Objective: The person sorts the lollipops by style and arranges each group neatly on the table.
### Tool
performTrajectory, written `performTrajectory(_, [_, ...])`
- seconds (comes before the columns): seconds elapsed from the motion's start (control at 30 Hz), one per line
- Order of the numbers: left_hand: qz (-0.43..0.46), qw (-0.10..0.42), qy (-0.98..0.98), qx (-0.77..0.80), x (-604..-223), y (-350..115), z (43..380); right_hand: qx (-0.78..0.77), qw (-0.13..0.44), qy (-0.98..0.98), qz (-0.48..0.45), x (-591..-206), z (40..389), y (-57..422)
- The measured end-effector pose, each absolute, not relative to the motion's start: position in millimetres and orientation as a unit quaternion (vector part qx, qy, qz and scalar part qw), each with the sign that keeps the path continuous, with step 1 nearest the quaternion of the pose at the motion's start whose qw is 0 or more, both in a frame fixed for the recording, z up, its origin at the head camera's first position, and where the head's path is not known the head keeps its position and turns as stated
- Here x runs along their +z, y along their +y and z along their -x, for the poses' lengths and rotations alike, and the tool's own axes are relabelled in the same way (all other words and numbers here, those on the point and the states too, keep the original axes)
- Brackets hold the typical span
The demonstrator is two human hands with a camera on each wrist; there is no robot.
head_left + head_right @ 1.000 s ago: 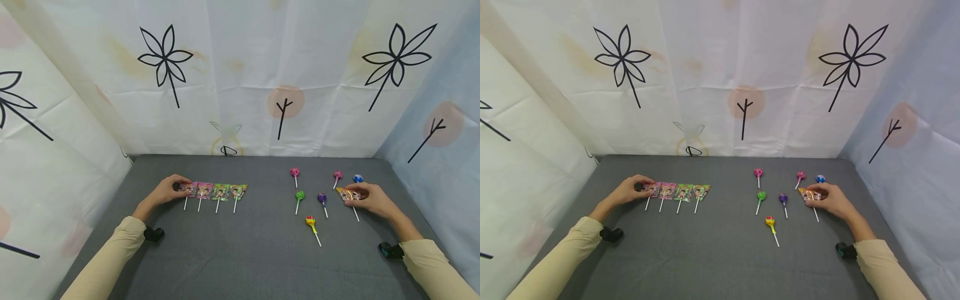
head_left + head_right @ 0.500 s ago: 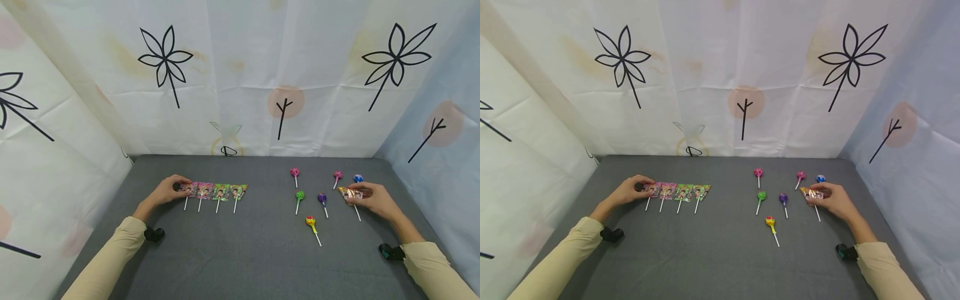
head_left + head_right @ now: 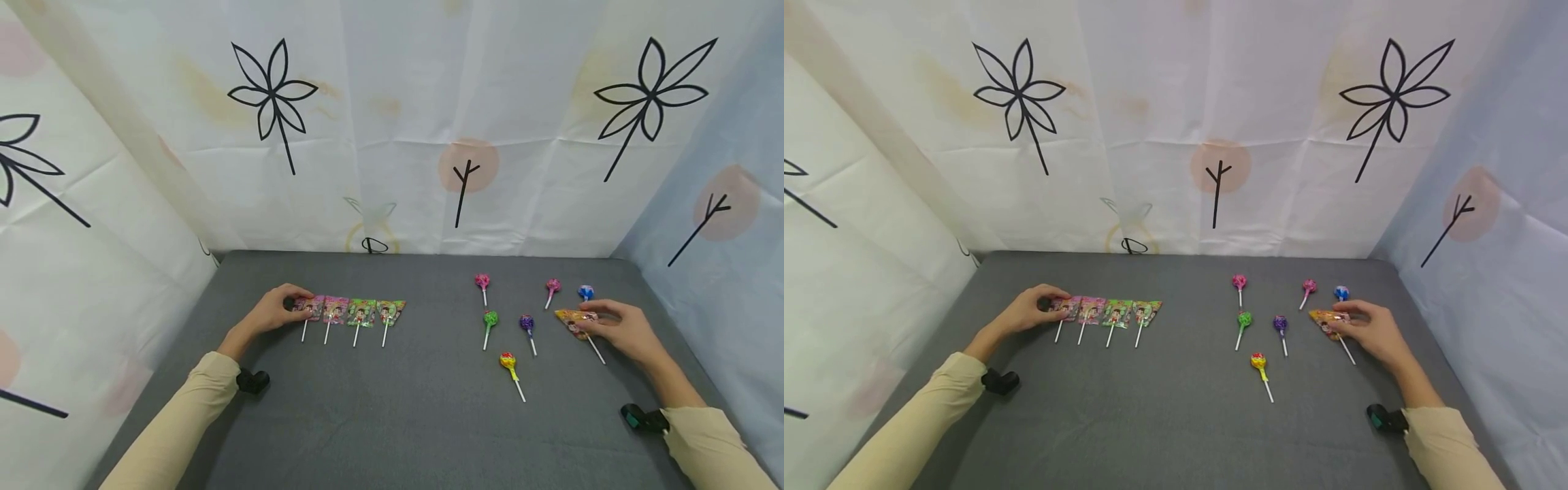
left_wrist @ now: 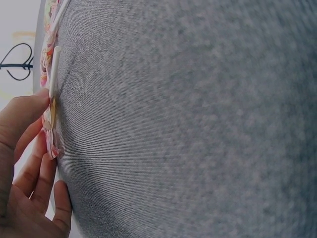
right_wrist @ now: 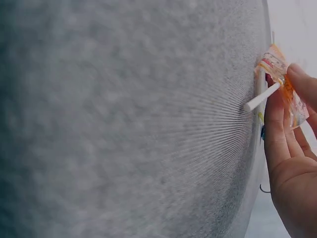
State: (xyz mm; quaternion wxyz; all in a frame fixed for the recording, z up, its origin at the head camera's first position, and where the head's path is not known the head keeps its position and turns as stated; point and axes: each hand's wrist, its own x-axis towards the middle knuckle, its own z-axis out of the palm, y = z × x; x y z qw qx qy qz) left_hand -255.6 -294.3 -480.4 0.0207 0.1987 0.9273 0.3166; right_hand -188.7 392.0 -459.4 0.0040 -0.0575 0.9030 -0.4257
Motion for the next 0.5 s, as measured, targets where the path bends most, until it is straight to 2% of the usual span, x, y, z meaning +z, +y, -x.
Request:
performTrajectory(0.3, [-0.203, 0.017, 0.926, 0.318, -481.6, -294.7, 254.5, -0.454, -0.009, 0.891, 0.007, -458.8, 179.0, 393.2])
performTrajectory(0.5, [-0.199, 0.02, 0.926, 0.321, -482.6, -295.8, 255.4, -0.551, 0.006, 0.834, -0.02, -456.6, 173.3, 393.5])
